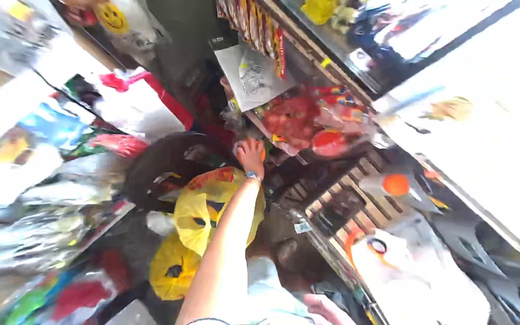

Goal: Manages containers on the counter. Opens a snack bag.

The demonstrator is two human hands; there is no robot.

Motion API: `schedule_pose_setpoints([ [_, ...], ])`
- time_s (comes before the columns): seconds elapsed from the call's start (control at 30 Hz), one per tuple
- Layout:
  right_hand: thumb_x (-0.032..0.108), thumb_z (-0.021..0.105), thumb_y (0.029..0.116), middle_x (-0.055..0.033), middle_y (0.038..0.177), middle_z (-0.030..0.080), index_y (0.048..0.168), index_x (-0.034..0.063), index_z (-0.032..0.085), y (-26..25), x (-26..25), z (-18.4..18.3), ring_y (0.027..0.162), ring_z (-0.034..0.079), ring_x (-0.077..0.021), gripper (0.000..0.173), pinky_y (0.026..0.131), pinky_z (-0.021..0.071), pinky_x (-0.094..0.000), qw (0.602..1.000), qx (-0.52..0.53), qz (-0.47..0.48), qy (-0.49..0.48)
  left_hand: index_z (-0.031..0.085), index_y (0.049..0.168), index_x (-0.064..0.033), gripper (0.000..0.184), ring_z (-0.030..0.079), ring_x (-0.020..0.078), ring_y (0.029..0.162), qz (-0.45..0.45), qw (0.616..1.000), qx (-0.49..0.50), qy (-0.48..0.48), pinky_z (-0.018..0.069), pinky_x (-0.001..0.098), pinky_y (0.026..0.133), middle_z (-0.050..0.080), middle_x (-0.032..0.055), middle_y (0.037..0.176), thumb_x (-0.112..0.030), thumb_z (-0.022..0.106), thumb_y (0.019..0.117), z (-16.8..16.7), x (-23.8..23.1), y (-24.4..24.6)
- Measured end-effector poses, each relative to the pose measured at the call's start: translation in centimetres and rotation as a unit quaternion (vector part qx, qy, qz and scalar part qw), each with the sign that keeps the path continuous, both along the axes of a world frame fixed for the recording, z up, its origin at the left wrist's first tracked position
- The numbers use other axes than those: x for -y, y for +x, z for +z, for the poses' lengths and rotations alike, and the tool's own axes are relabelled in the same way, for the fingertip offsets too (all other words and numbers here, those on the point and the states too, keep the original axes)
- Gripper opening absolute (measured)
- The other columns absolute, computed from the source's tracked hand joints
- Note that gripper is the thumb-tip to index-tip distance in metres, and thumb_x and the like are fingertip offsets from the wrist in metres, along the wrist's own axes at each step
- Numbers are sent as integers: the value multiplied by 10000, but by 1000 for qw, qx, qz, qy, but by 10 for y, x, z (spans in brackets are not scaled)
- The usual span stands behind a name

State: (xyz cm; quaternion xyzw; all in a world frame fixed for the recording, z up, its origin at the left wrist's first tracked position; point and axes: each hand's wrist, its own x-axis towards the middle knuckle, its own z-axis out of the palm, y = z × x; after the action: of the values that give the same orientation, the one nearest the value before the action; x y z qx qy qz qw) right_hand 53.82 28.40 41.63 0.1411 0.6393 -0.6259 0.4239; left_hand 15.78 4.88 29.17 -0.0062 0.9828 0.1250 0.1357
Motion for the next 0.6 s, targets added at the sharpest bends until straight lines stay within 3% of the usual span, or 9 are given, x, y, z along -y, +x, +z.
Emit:
schedule_pose_setpoints([
  [0.07, 227, 593, 1023, -152, 1392, 613, 1416, -5, 531, 13, -14, -7, 1219, 635, -222, 461, 1058, 522, -415, 996, -76, -5, -35, 447, 1553, -214, 996, 299, 567, 1435, -46, 999, -11, -1, 314, 743, 1089, 290, 252, 1634, 29, 856, 677, 54, -8, 32],
  [0.13, 255, 608, 1010, -106, 1343, 642, 1388, 46, 575, 14, -27, 4, 1162, 657, -196, 434, 1014, 553, -402, 988, -146, 17, -38, 411, 1572, -262, 1101, 294, 578, 1428, -75, 997, 7, 7, 336, 761, 1058, 262, 259, 1638, -90, 923, 612, 114, -9, 68],
  [0.2, 255, 609, 1005, -103, 1362, 627, 1376, 44, 581, 2, -42, 27, 1175, 655, -190, 428, 1021, 557, -392, 974, -220, 44, -31, 381, 1584, -290, 1097, 335, 578, 1392, -130, 991, 22, 4, 387, 754, 1002, 300, 276, 1602, -337, 947, 645, 186, -5, 90],
  [0.27, 280, 615, 995, -116, 1412, 580, 1399, 47, 560, -19, -54, 59, 1219, 623, -183, 470, 1024, 548, -374, 952, -303, 42, -5, 363, 1593, -322, 1077, 423, 535, 1347, -207, 978, 29, 8, 447, 718, 968, 384, 258, 1553, -618, 865, 687, 259, -2, 101],
  [0.37, 431, 724, 909, -137, 1516, 479, 1492, 57, 448, -54, -61, 103, 1366, 504, -204, 745, 1095, 485, -398, 907, -415, -37, 58, 366, 1599, -320, 1004, 500, 412, 1316, -319, 944, 45, 67, 455, 641, 1022, 506, 199, 1448, -761, 707, 764, 345, -19, 117],
  [0.47, 524, 870, 709, -99, 1554, 448, 1581, 109, 306, -80, -70, 143, 1410, 460, -186, 1118, 1124, 460, -414, 872, -478, -80, 65, 433, 1570, -230, 851, 535, 340, 1252, -426, 887, 45, 170, 453, 567, 1030, 569, 189, 1330, -692, 600, 875, 392, -64, 137],
  [0.53, 440, 939, 592, -33, 1417, 574, 1573, 152, 268, -87, -78, 164, 1263, 583, -118, 1223, 1015, 544, -341, 888, -452, -88, 7, 472, 1539, -171, 782, 555, 268, 1212, -490, 838, 22, 238, 490, 483, 1013, 569, 146, 1296, -634, 574, 917, 405, -98, 149],
  [0.6, 338, 970, 511, -20, 1344, 601, 1535, 153, 279, -85, -88, 174, 1182, 627, -122, 1249, 942, 580, -320, 903, -414, -114, -32, 506, 1508, -123, 785, 550, 219, 1212, -548, 785, -16, 287, 484, 420, 1034, 574, 112, 1287, -644, 549, 923, 407, -127, 153],
])
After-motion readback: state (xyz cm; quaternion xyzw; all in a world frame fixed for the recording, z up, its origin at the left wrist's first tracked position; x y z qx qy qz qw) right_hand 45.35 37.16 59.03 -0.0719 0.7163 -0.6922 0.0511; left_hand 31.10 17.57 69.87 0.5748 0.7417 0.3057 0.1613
